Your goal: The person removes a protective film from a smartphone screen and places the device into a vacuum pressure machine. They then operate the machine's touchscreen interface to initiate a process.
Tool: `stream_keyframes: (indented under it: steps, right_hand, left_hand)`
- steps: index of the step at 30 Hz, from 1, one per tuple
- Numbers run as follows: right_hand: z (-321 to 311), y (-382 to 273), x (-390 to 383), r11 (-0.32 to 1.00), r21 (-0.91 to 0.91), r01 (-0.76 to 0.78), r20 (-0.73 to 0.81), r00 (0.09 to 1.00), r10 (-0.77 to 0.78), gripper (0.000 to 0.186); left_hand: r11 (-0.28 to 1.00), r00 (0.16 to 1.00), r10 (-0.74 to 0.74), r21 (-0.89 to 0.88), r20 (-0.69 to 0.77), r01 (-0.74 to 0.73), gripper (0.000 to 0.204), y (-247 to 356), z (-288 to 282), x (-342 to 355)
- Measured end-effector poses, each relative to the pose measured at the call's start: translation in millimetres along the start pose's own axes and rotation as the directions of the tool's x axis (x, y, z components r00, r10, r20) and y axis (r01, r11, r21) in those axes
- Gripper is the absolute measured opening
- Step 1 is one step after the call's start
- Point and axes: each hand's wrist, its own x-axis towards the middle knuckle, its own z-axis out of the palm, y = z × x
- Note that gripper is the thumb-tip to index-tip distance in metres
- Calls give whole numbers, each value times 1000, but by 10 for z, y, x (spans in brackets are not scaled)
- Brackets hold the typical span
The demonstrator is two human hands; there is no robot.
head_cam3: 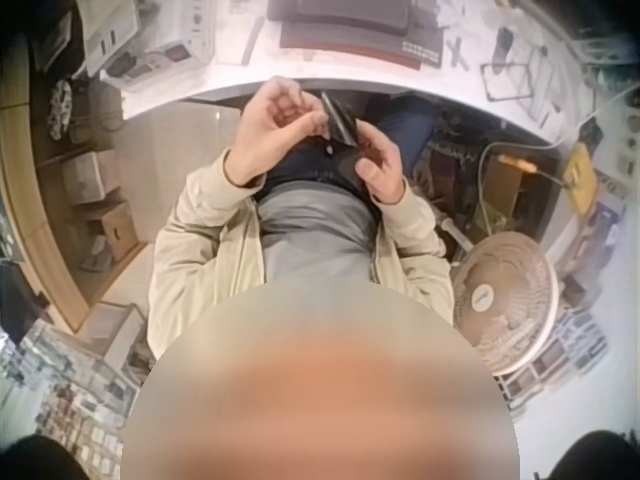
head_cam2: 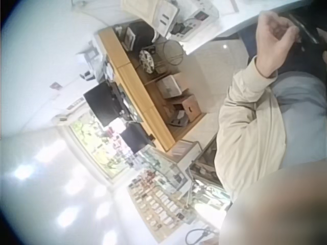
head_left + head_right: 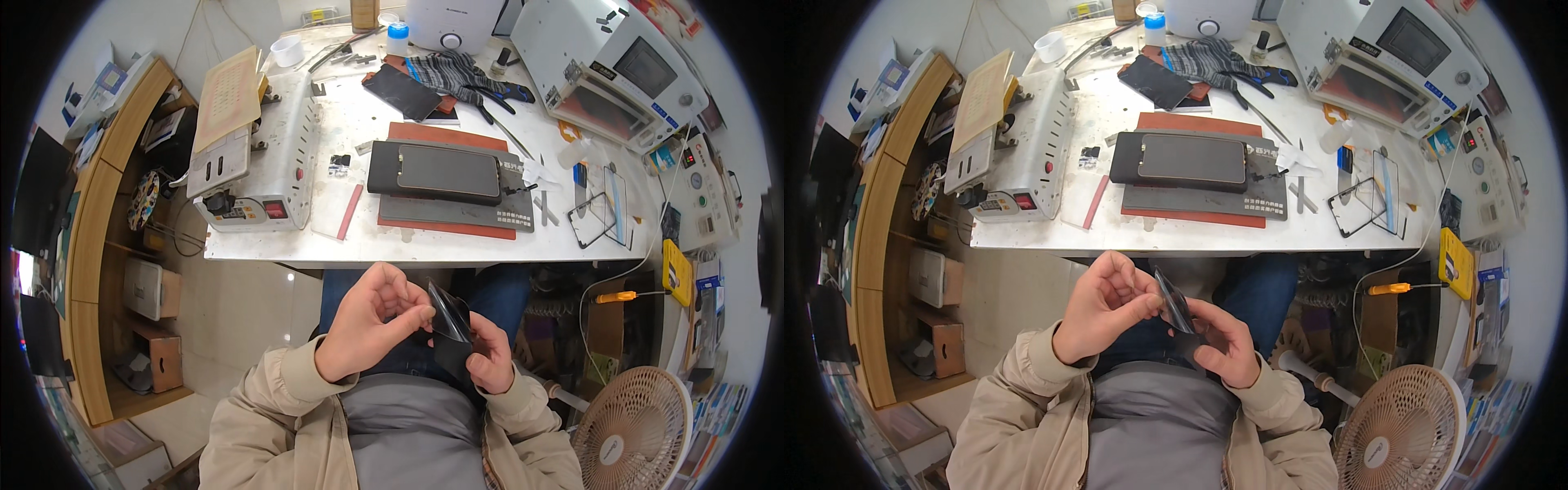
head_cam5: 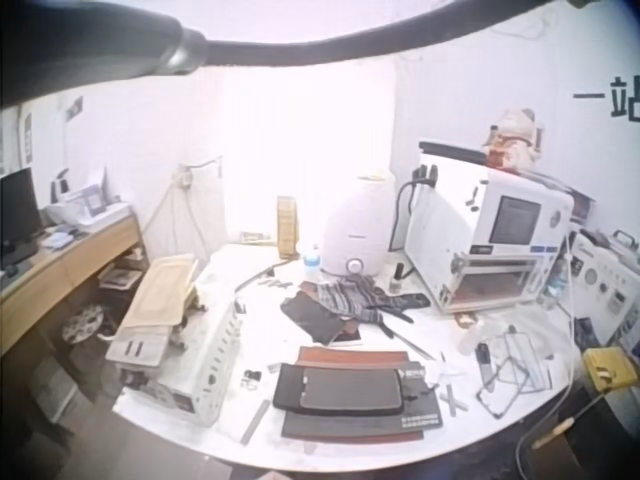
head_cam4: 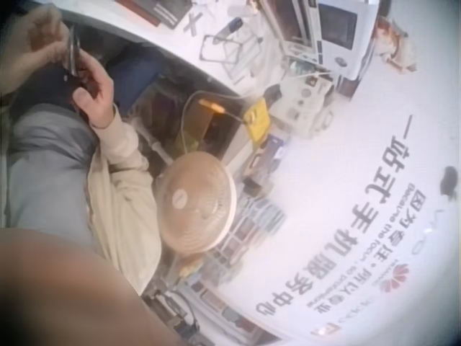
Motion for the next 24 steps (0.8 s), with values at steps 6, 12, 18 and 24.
stream_keyframes:
  steps: [6,12,18,24]
  right_hand:
    - [39,8,-13,999,31,32,-36,999,-31,78]
    - [38,-13,15,997,16,74,-46,996,-74,78]
    - [30,11,18,988,-14,153,-89,984,-154,82]
    - [110,-32,11,982,7,190,-202,962,-185,87]
  left_hand:
    - [1000,1000,-9,-11,3,9,28,-4,26,-1]
    - [999,999,-33,-19,17,33,29,0,51,-4]
    - [1000,999,-22,-20,28,22,30,-48,71,-6]
    - [999,999,-31,-23,30,32,32,-58,104,-4]
